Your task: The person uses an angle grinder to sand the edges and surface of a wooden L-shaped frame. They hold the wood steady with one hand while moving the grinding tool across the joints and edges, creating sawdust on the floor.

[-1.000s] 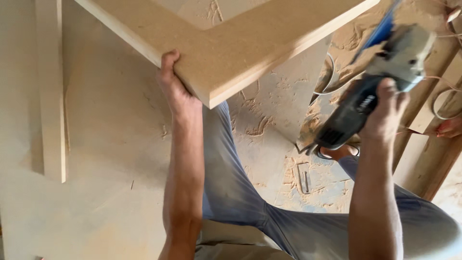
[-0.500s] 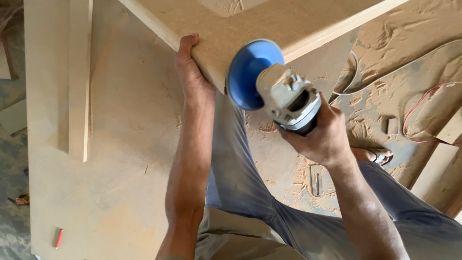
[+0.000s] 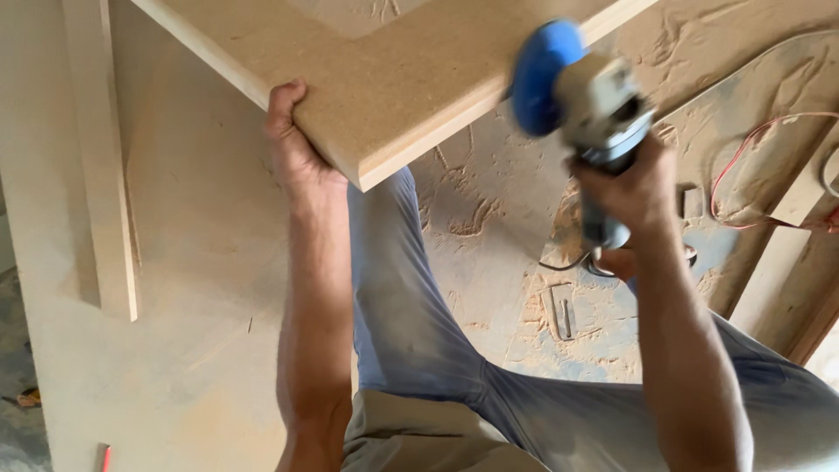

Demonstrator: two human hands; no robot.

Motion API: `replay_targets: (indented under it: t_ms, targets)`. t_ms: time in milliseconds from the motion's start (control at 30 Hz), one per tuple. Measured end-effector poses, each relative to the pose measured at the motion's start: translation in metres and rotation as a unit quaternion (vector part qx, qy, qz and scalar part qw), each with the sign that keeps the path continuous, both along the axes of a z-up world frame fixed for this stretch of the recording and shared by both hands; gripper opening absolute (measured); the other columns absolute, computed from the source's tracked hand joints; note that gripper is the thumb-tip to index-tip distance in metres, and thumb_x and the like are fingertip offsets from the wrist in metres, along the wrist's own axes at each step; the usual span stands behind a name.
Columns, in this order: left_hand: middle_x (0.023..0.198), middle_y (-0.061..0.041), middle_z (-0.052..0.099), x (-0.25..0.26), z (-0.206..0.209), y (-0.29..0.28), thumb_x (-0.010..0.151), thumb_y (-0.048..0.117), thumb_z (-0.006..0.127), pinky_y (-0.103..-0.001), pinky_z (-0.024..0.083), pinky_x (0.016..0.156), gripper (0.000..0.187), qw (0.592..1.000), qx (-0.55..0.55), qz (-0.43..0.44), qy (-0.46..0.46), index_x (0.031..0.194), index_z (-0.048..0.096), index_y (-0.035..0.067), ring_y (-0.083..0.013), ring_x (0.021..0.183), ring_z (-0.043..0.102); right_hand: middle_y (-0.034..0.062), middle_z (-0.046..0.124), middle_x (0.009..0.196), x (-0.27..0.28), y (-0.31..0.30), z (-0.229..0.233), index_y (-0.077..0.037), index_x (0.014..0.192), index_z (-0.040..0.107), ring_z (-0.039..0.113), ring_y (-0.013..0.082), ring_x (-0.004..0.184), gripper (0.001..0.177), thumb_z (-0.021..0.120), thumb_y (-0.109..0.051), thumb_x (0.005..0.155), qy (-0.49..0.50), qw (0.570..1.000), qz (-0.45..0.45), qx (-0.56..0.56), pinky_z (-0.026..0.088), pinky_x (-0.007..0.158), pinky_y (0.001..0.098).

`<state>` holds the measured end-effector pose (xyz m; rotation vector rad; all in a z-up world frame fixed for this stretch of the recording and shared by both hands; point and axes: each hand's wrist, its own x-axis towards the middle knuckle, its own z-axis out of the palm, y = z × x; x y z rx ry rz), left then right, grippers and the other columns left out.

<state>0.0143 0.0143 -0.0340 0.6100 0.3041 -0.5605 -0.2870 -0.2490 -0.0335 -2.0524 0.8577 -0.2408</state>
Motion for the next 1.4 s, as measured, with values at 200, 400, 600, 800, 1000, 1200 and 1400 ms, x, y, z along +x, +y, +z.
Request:
replay_targets:
  t_ms: [200, 400, 600, 800, 1000, 1200, 1400]
  targets:
    - [0.11, -0.021, 0.065, -0.001, 0.004, -0.002, 0.08, 0.011, 0.071, -0.041, 0.06, 0.083, 0.041, 1.0, 0.004, -0.002, -0.002, 0.114, 0.059, -0.007, -0.0293, 0.102, 0.066, 0.0125, 0.076, 0.104, -0.006, -0.058, -0.027, 0.003, 0.118, 0.07, 0.074, 0.0178, 0.09, 0.036, 0.086, -0.013, 0.09, -0.113, 0.989, -0.06, 0.07, 0.063, 0.086, 0.034]
    - [0.106, -0.018, 0.064, 0.011, -0.006, -0.008, 0.082, 0.008, 0.072, -0.039, 0.061, 0.082, 0.034, 0.999, -0.01, 0.021, -0.024, 0.11, 0.06, -0.007, -0.0283, 0.097, 0.067, 0.0162, 0.075, 0.105, 0.005, 0.005, 0.018, 0.007, 0.118, 0.069, 0.074, 0.0235, 0.094, 0.039, 0.086, -0.01, 0.087, -0.141, 0.99, 0.028, 0.0, 0.062, 0.084, 0.0366]
    - [0.103, -0.019, 0.064, 0.016, 0.006, -0.016, 0.082, 0.009, 0.072, -0.04, 0.061, 0.078, 0.032, 1.0, -0.007, 0.012, -0.005, 0.107, 0.059, -0.006, -0.028, 0.093, 0.067, 0.0188, 0.075, 0.095, 0.032, 0.058, 0.047, 0.009, 0.115, 0.061, 0.078, 0.0251, 0.079, 0.044, 0.084, -0.012, 0.084, -0.17, 0.975, 0.13, -0.063, 0.067, 0.065, 0.0322]
    - [0.106, -0.022, 0.063, 0.008, 0.036, -0.024, 0.08, 0.012, 0.07, -0.042, 0.062, 0.081, 0.044, 1.0, 0.021, 0.013, 0.012, 0.115, 0.056, -0.01, -0.0315, 0.095, 0.068, 0.0197, 0.075, 0.096, 0.046, 0.092, 0.081, 0.011, 0.119, 0.055, 0.079, 0.0261, 0.08, 0.055, 0.085, -0.014, 0.08, -0.173, 0.972, 0.15, -0.053, 0.068, 0.069, 0.0329]
    - [0.103, -0.022, 0.065, 0.004, 0.048, -0.024, 0.078, 0.014, 0.068, -0.042, 0.062, 0.077, 0.044, 0.997, 0.073, 0.008, 0.038, 0.114, 0.057, -0.009, -0.0323, 0.092, 0.069, 0.0192, 0.074, 0.092, 0.047, 0.097, 0.078, 0.01, 0.12, 0.057, 0.078, 0.0268, 0.081, 0.058, 0.088, -0.016, 0.078, -0.164, 0.969, 0.166, -0.076, 0.066, 0.067, 0.0342]
    - [0.103, -0.018, 0.062, 0.018, 0.019, -0.016, 0.085, 0.006, 0.07, -0.043, 0.062, 0.083, 0.029, 1.0, 0.005, 0.008, -0.002, 0.108, 0.056, -0.005, -0.0296, 0.096, 0.066, 0.0175, 0.075, 0.101, 0.019, 0.015, 0.006, 0.008, 0.125, 0.061, 0.077, 0.0238, 0.086, 0.054, 0.088, -0.015, 0.084, -0.108, 0.986, 0.088, -0.095, 0.067, 0.073, 0.036]
    - [0.099, -0.019, 0.067, 0.016, 0.026, -0.018, 0.081, 0.008, 0.068, -0.041, 0.064, 0.08, 0.028, 0.999, 0.037, 0.007, 0.011, 0.104, 0.061, -0.006, -0.0295, 0.093, 0.069, 0.0108, 0.075, 0.103, -0.001, -0.076, -0.038, 0.004, 0.116, 0.071, 0.073, 0.0181, 0.086, 0.033, 0.082, -0.007, 0.087, -0.152, 0.987, -0.034, 0.034, 0.062, 0.085, 0.033]
